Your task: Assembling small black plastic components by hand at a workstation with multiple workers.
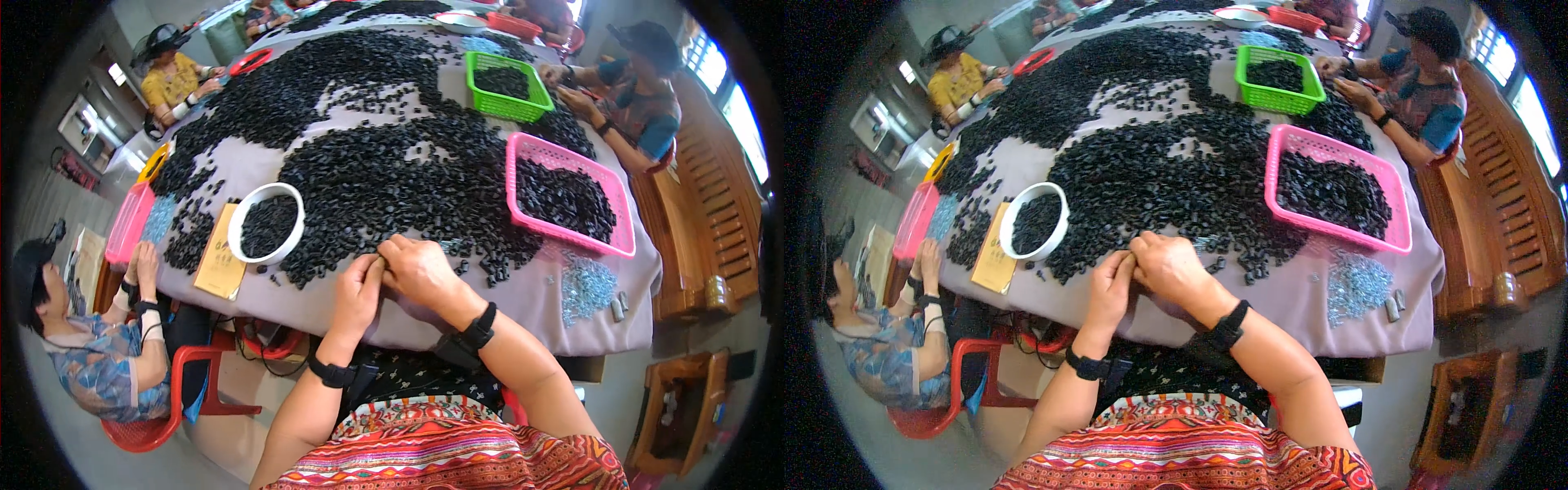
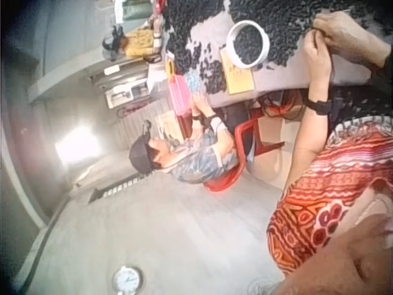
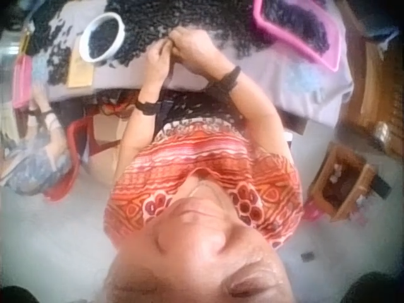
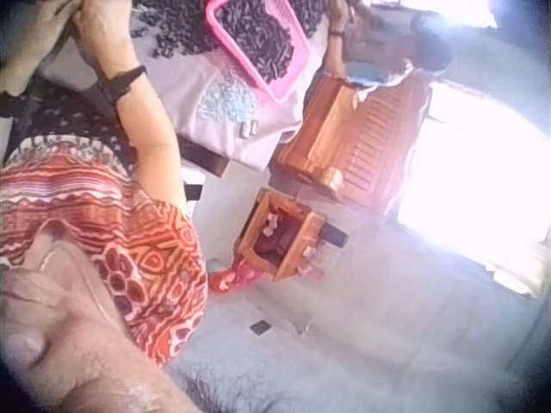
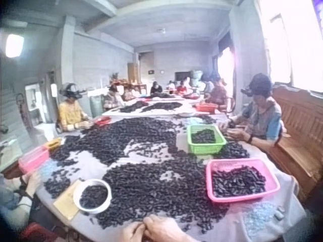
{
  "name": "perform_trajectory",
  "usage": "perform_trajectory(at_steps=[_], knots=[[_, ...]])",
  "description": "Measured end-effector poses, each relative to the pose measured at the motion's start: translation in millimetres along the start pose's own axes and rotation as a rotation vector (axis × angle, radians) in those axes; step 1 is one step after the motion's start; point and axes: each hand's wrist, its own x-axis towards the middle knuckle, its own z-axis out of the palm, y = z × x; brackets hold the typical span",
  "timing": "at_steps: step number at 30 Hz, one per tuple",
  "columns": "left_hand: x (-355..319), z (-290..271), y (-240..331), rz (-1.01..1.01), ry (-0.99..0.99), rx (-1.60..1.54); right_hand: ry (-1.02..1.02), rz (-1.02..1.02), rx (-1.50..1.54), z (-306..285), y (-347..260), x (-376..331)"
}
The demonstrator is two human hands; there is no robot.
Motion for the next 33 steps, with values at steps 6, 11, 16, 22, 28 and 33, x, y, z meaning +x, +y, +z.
perform_trajectory(at_steps=[6, 11, 16, 22, 28, 33], knots=[[-2, -6, 5, -0.04, -0.045, -0.038, -0.002, -0.041, -0.028, 1, -6, 2], [-5, -4, 6, -0.016, -0.045, -0.103, 0.004, -0.045, -0.095, 1, -10, 0], [-2, 8, -4, 0.074, 0.017, -0.073, 0.021, 0.059, -0.061, -11, -12, -6], [-2, -2, -7, 0.02, 0.0, -0.131, 0.346, 0.642, 0.474, -45, 18, -7], [-5, 4, 7, 0.139, -0.02, 0.028, 0.881, 0.772, 0.938, -129, 81, -29], [-11, 10, 6, 0.365, -0.128, 0.287, 0.928, 0.825, 0.894, -140, 77, -45]])
